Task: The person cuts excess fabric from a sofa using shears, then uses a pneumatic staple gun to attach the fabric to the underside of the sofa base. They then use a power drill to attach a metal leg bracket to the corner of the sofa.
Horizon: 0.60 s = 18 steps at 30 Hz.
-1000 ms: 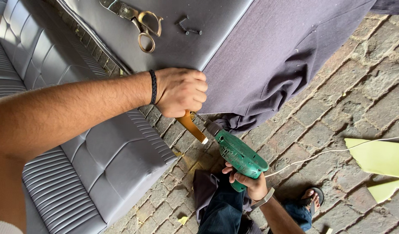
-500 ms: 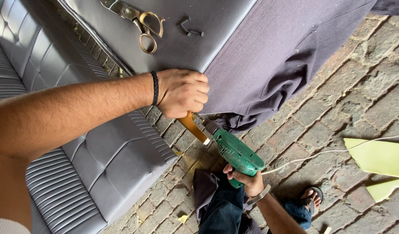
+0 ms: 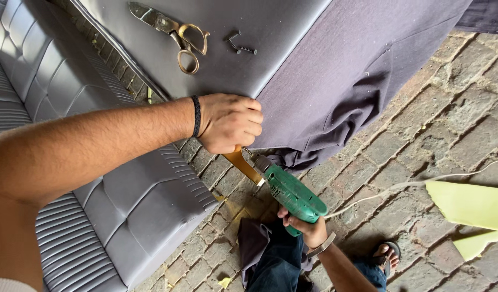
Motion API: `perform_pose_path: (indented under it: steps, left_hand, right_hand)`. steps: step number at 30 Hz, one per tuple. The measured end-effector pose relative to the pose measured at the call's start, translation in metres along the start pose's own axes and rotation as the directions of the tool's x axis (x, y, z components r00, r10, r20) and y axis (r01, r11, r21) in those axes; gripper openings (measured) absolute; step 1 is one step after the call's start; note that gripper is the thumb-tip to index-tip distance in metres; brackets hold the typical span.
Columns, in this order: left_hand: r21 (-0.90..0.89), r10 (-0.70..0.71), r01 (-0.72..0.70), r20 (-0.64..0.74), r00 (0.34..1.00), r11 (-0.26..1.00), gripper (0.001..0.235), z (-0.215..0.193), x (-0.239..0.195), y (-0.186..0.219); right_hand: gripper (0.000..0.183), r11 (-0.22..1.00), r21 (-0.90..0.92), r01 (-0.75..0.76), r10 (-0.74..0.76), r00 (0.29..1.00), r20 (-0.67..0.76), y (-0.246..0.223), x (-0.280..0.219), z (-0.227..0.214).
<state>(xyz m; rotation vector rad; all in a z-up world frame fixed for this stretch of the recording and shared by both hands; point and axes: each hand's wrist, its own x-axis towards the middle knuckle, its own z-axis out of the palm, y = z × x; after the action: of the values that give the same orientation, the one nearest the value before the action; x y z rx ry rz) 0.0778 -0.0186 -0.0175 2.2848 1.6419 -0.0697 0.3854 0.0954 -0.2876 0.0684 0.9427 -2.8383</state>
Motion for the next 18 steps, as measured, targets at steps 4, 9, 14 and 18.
perform_pose_path:
  steps: [4, 9, 14, 18]
  left_hand:
    - [0.019, -0.002, 0.002, 0.024, 1.0, 1.0, 0.014, 0.004, -0.003, -0.001]
    - [-0.033, -0.02, 0.022, 0.07, 0.997, 0.999, 0.019, 0.011, -0.005, -0.005]
    - [0.193, -0.189, 0.255, -0.307, 0.933, 0.947, 0.027, 0.015, -0.008, 0.004]
    - [-0.152, -0.812, 0.908, -0.521, 0.263, 0.391, 0.045, 0.02, -0.028, 0.01]
  right_hand:
    - [0.034, 0.937, -0.349, -0.002, 0.006, 1.0, 0.011, 0.001, 0.003, -0.003]
    - [0.042, 0.995, -0.081, -0.064, 0.063, 0.998, -0.007, 0.007, 0.005, -0.01]
    - [0.034, 0.996, -0.093, 0.001, 0.0, 1.0, 0.01, -0.003, -0.01, -0.021]
    - [0.047, 0.999, -0.048, -0.01, 0.004, 0.992, -0.126, -0.028, -0.034, -0.034]
